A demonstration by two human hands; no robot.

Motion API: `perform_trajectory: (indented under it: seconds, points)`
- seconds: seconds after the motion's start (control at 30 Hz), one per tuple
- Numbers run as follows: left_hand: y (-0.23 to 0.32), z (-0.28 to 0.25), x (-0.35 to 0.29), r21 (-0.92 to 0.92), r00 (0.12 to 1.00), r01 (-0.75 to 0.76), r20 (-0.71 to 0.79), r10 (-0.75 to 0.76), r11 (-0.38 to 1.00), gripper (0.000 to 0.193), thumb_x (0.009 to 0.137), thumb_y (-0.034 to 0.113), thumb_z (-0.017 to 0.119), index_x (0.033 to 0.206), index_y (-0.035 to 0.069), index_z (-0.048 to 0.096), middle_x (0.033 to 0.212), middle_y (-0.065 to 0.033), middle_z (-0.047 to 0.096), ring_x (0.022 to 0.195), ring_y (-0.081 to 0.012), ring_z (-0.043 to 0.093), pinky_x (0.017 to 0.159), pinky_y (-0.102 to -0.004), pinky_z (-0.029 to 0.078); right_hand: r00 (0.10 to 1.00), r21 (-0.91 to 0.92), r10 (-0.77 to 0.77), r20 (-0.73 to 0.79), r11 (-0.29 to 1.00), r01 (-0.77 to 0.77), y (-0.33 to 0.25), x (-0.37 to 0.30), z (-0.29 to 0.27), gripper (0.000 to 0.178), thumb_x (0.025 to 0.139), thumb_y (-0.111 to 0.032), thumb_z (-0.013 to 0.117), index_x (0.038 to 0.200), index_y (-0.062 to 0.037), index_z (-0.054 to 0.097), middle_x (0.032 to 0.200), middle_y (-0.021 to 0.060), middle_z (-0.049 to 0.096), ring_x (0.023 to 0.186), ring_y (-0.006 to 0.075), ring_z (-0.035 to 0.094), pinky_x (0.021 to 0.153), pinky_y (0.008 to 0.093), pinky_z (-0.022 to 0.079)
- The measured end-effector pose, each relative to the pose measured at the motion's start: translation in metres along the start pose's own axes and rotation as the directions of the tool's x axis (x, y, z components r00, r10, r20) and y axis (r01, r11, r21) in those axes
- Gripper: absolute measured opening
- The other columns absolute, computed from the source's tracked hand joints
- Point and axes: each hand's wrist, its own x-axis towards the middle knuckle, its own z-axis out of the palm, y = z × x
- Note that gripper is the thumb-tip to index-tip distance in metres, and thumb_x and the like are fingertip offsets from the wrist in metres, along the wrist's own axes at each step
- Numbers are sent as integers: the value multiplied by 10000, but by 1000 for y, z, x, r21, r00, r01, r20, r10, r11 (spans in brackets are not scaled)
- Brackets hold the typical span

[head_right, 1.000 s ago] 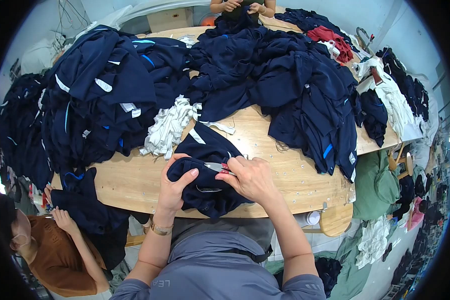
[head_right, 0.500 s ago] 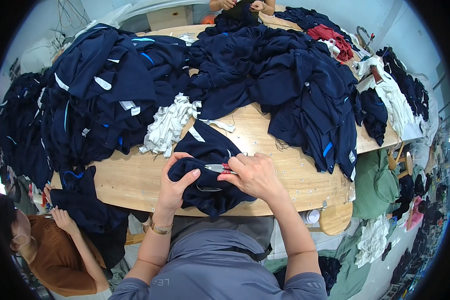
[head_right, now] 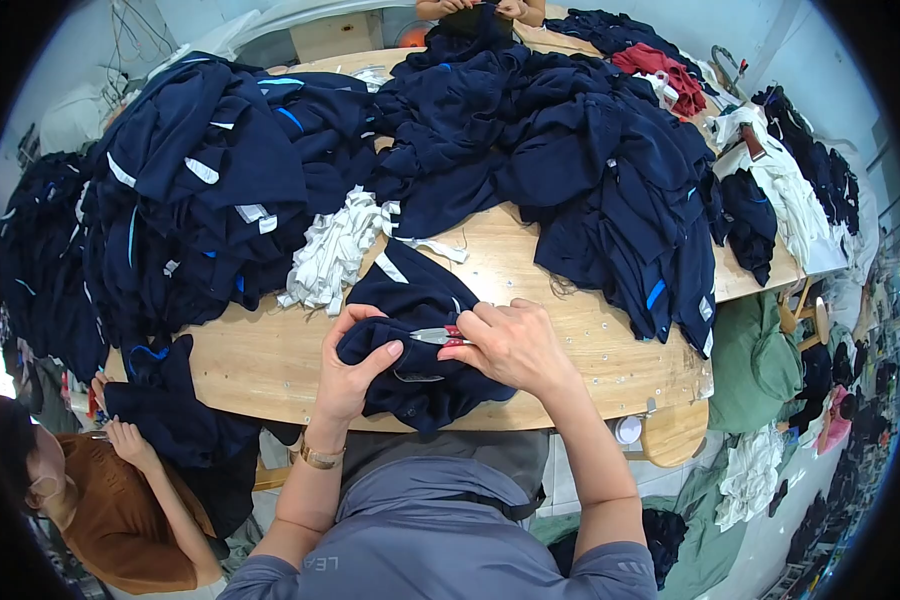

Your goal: Trimming loose threads from blue sweatshirts using thread nippers in a factory setting.

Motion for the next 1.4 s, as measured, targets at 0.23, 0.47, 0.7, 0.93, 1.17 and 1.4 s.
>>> perform_trajectory:
  seconds: [0.23,0.47,0.7,0.93,1.17,1.4]
  points:
    - [-2,2,0,-13,1000,9,10,-9,1000,283,748,8,688,977,24,523,898,-16,587,827,-65,542,738,-202,448,999,35,14,-35,999,-13,1,-3,8,386,758,-462,595,675,-103,479,584,23,480,515,199,525,502,309,401]
    - [-2,4,1,-34,1000,22,10,-22,999,296,741,-2,700,973,29,519,892,-12,590,806,-58,546,717,-193,451,850,882,526,-21,409,-232,-14,-9,27,242,834,-248,633,820,-54,490,605,8,398,532,78,356,506,216,319]
    - [3,11,1,-45,999,23,23,-22,999,294,756,23,701,998,15,536,908,-21,608,807,-59,551,715,-190,452,842,852,535,-68,470,-230,-31,7,39,208,760,-107,719,888,-21,578,611,-74,454,540,10,346,497,170,296]
    - [4,5,0,-35,990,136,-42,-138,990,150,786,56,682,905,-12,621,837,-14,630,760,-52,556,689,-186,451,761,928,644,80,230,-292,-27,14,20,142,796,-83,674,864,17,600,668,-25,559,609,3,457,550,146,371]
    - [-2,4,5,128,999,42,18,-45,991,162,751,44,708,884,7,623,826,0,626,753,-49,548,686,-186,439,940,715,333,-72,675,-184,-33,31,7,202,713,-6,650,913,-28,633,709,119,634,596,166,627,552,242,470]
    - [-1,0,6,183,999,-25,33,20,983,268,704,41,735,880,45,533,819,8,558,786,-59,506,726,-207,418,863,745,500,72,548,-380,-34,38,4,148,797,1,589,944,-10,585,687,79,628,627,73,590,586,212,458]
